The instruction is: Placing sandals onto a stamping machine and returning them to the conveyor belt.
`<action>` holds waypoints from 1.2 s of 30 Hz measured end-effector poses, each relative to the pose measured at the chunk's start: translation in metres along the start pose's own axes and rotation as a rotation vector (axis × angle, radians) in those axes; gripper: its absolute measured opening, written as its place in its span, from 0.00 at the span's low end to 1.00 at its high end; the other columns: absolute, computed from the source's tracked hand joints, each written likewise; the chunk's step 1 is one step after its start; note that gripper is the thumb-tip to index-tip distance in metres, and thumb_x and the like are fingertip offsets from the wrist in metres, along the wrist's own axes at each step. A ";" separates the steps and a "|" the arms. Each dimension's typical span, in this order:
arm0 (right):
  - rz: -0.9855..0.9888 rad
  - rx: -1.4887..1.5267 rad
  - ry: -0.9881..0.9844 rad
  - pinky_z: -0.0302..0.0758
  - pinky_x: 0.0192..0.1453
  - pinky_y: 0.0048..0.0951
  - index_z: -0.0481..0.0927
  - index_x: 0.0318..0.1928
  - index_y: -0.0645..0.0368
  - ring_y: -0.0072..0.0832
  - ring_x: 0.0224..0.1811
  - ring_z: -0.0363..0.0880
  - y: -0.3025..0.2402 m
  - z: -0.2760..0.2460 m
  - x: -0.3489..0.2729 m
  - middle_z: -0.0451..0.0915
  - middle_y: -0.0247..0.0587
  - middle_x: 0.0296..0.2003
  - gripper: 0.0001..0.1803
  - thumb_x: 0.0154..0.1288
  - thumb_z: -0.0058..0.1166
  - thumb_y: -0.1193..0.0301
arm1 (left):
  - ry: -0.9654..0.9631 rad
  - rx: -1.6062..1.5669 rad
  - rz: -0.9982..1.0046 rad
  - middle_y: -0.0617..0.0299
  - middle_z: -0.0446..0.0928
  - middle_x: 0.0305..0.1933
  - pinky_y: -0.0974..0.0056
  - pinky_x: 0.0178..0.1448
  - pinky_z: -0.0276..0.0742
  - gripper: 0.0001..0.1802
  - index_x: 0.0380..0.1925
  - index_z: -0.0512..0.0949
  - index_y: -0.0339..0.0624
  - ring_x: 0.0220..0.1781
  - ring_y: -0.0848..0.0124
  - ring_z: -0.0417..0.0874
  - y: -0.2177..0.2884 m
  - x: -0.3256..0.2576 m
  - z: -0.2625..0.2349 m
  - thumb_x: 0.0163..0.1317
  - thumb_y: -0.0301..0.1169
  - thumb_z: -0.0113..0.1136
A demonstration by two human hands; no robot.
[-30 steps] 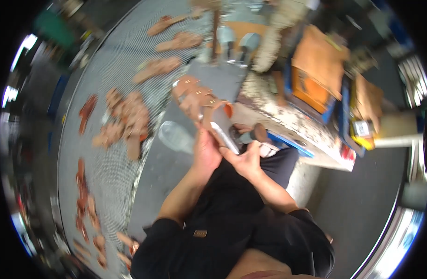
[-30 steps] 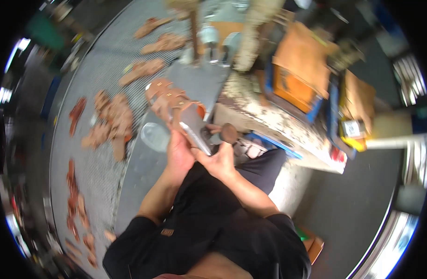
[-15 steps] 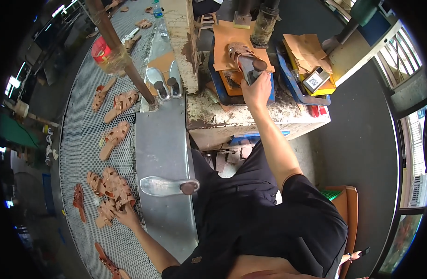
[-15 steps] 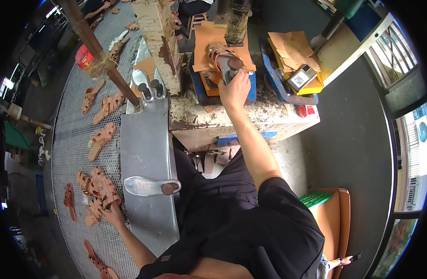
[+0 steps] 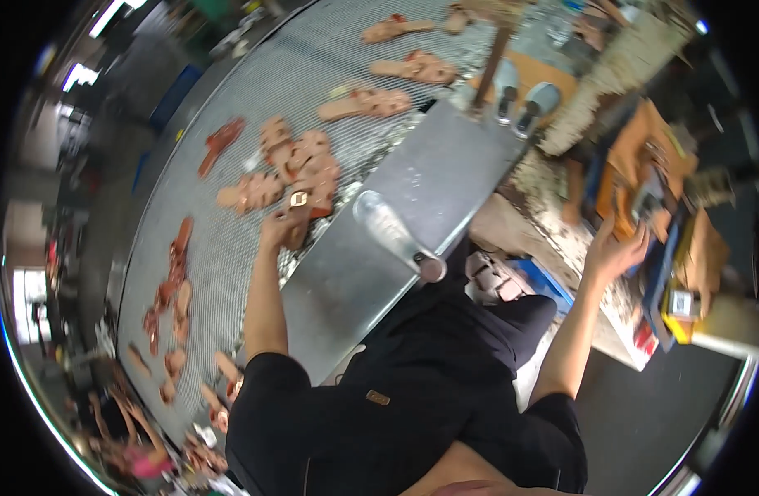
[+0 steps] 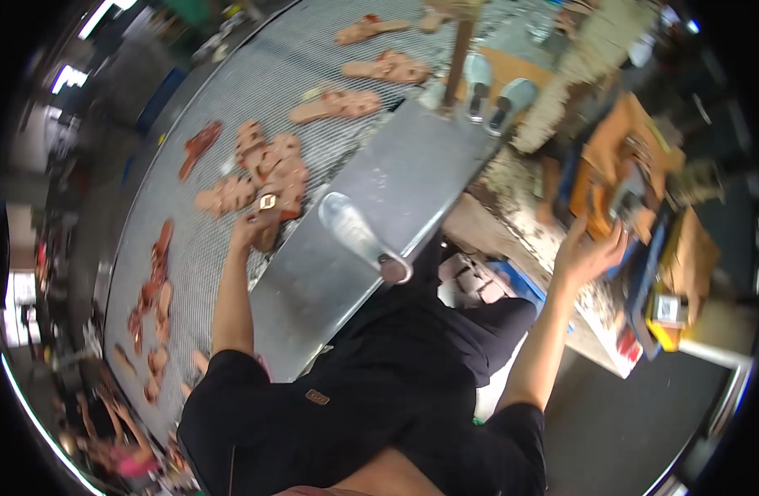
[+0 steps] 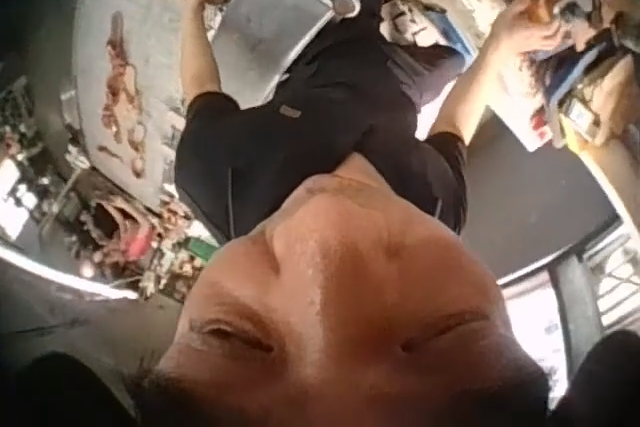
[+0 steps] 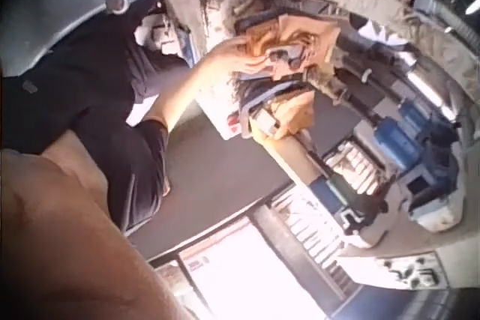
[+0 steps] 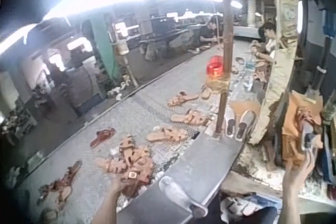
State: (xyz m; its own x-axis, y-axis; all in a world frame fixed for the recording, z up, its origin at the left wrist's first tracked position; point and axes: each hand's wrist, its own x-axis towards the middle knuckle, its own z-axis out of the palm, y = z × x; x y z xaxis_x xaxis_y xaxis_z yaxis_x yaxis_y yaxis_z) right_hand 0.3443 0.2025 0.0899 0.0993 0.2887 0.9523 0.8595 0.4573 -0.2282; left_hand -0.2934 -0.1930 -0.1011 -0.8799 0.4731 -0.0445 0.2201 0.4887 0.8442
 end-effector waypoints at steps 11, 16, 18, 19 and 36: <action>0.146 0.528 -0.658 0.72 0.75 0.53 0.74 0.66 0.67 0.57 0.68 0.75 -0.125 -0.044 -0.160 0.73 0.61 0.65 0.27 0.70 0.66 0.75 | 0.033 -0.119 0.028 0.51 0.89 0.41 0.57 0.48 0.83 0.28 0.51 0.87 0.28 0.42 0.67 0.88 0.054 -0.003 0.036 0.67 0.46 0.72; 0.105 0.629 -0.733 0.72 0.73 0.52 0.76 0.65 0.65 0.58 0.67 0.75 -0.139 -0.039 -0.164 0.75 0.61 0.64 0.25 0.68 0.65 0.77 | 0.145 0.115 0.182 0.45 0.90 0.41 0.54 0.49 0.83 0.29 0.48 0.87 0.29 0.42 0.57 0.91 0.125 0.039 0.068 0.69 0.50 0.69; 0.145 0.621 -0.763 0.72 0.73 0.51 0.77 0.64 0.65 0.57 0.67 0.76 -0.131 -0.042 -0.172 0.76 0.60 0.63 0.25 0.68 0.65 0.77 | 0.194 0.034 0.192 0.43 0.90 0.45 0.51 0.53 0.83 0.26 0.51 0.86 0.32 0.47 0.51 0.91 0.150 0.022 0.045 0.69 0.47 0.67; 0.184 0.612 -0.788 0.73 0.73 0.51 0.77 0.63 0.66 0.57 0.66 0.76 -0.124 -0.042 -0.176 0.77 0.60 0.62 0.24 0.68 0.65 0.77 | 0.297 0.080 0.242 0.41 0.89 0.45 0.51 0.55 0.83 0.23 0.51 0.87 0.34 0.49 0.49 0.91 0.151 0.010 0.030 0.70 0.45 0.64; 0.360 0.717 -0.759 0.83 0.63 0.42 0.79 0.61 0.67 0.49 0.56 0.83 -0.113 -0.052 -0.183 0.78 0.56 0.58 0.20 0.69 0.62 0.80 | 0.710 0.280 0.040 0.33 0.85 0.51 0.42 0.62 0.78 0.20 0.54 0.79 0.26 0.55 0.37 0.85 0.090 0.089 0.003 0.72 0.34 0.61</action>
State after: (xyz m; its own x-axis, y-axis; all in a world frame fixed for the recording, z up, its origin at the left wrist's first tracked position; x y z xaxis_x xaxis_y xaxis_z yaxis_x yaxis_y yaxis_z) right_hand 0.2548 0.0545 -0.0477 -0.2595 0.8317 0.4908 0.3279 0.5539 -0.7653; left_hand -0.3509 -0.1048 -0.0310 -0.9076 -0.0437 0.4175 0.2732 0.6936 0.6666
